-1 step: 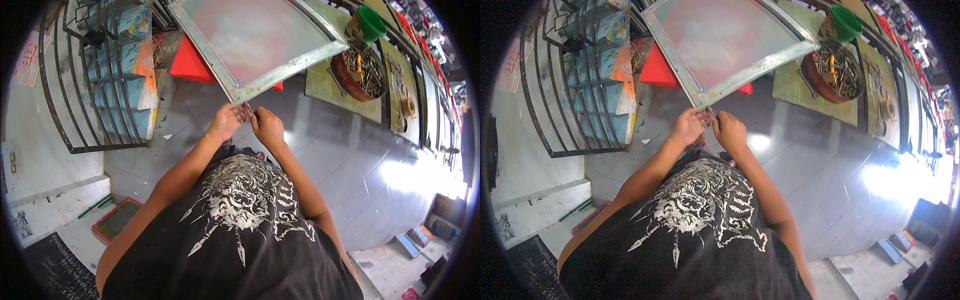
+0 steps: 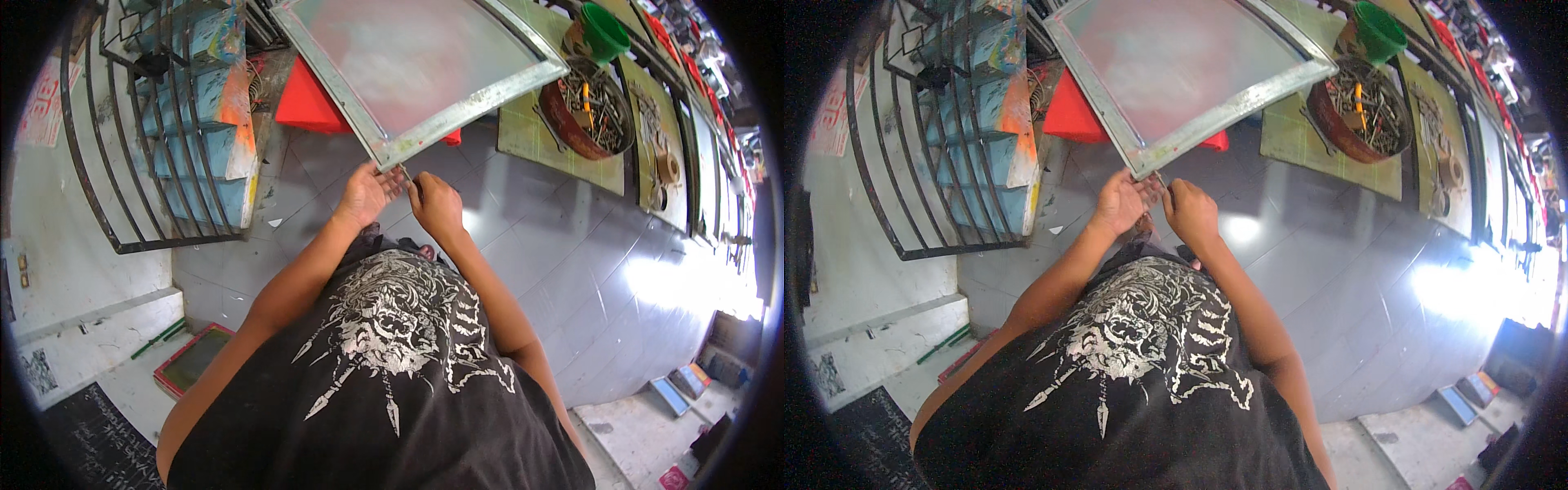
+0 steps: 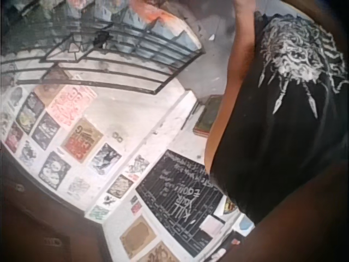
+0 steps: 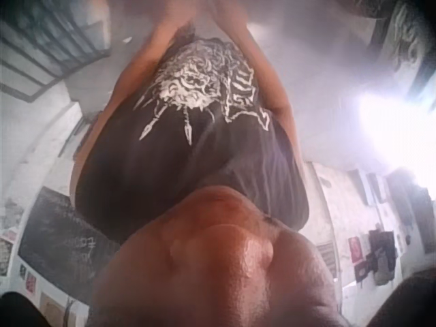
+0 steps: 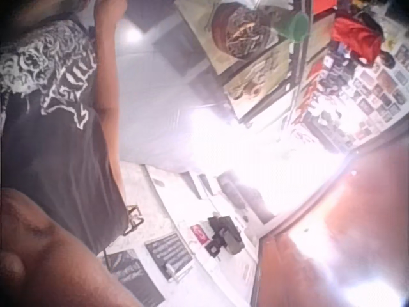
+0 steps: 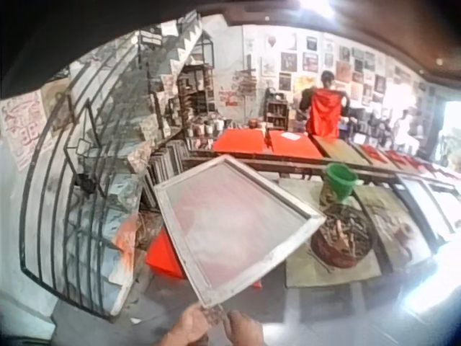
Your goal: The person holds a screen printing frame and uses a wrench to tighten or adjust bolts on its edge.
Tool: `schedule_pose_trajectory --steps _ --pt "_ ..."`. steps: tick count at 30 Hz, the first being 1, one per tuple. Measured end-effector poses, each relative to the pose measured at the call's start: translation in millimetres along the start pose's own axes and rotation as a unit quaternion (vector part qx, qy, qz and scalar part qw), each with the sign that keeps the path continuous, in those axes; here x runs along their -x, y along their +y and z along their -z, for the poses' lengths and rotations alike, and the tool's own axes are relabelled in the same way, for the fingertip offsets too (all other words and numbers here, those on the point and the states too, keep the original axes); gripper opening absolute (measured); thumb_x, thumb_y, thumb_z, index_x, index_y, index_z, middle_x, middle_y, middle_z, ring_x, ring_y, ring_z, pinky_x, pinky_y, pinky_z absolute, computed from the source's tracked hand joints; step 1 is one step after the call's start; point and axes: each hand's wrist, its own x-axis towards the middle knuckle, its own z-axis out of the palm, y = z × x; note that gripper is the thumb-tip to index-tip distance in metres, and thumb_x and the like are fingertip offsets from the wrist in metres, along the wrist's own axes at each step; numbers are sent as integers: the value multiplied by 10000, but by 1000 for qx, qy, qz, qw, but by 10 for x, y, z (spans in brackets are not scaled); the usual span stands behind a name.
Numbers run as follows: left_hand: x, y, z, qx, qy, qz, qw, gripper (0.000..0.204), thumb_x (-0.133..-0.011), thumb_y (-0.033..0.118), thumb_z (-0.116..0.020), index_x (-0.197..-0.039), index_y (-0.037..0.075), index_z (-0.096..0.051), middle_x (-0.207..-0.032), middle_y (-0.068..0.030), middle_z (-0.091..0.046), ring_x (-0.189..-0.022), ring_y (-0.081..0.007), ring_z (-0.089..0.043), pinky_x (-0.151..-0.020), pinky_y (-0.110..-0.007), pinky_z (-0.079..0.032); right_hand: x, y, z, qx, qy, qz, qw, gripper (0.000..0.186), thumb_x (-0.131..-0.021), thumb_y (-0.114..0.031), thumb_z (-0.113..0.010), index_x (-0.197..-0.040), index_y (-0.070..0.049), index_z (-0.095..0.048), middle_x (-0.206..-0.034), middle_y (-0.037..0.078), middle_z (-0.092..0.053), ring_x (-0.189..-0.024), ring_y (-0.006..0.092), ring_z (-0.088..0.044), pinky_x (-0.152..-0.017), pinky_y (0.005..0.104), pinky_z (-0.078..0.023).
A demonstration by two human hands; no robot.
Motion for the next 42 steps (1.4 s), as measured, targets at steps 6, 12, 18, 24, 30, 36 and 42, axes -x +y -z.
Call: schedule_pose_trajectory --steps 6,12,18,24,30,36,42 --pt "-183 213 -89 -77 44 78 993 364 -930 301 -574 -1147 13 -519 -974 -90 -602 -932 -186 -576 -849 -343 -483 10 86 -129 -77 14 -50 996 221 -900 -191 -542 -758 -22 -548 -685 163 -590 -621 341 -595 -564 431 -462" --pt "-258 244 -71 -53 43 106 992 287 -905 231 -623 -1091 25 -549 -936 -81 -615 -904 -182 -590 -813 -332 -501 44 264 -347 -469 -76 -271 837 336 -957 -253 -497 -776 13 -591 -610 82 -538 -567 150 -526 -516 328 -416" --pt "-250 198 -39 -46 68 94 992 284 -893 220 -640 -1069 23 -538 -929 -87 -589 -881 -191 -581 -836 -350 -491 87 41 -172 -291 1 -174 941 239 -877 -214 -599 -843 22 -583 -678 154 -583 -601 247 -576 -570 351 -453" --pt "-234 236 -144 5 73 128 989 334 -884 262 -646 -1066 20 -505 -906 -94 -549 -880 -214 -546 -842 -392 -470 101 28 -109 -140 15 -100 985 198 -811 -171 -644 -866 6 -573 -795 215 -617 -717 402 -602 -638 455 -469" --pt "-364 289 -44 47 -85 192 977 373 -901 307 -610 -1118 22 -506 -919 -90 -528 -881 -223 -531 -835 -440 -449 80 -28 -69 -111 8 -92 990 178 -833 -174 -627 -852 -9 -564 -790 202 -605 -731 407 -592 -633 467 -460" --pt "-393 194 -6 32 -49 148 987 387 -908 267 -616 -1150 4 -467 -910 -91 -510 -866 -203 -520 -835 -368 -450 78 -64 -63 -104 3 -88 991 155 -877 -156 -591 -836 -10 -559 -765 207 -582 -707 409 -575 -621 470 -445" --pt "-382 179 -33 58 -48 150 986 384 -912 237 -615 -1159 -9 -455 -918 -95 -506 -870 -192 -517 -830 -344 -459 83 -36 -121 -187 -2 -131 974 165 -898 -143 -569 -835 8 -588 -716 208 -579 -656 371 -575 -595 427 -444"
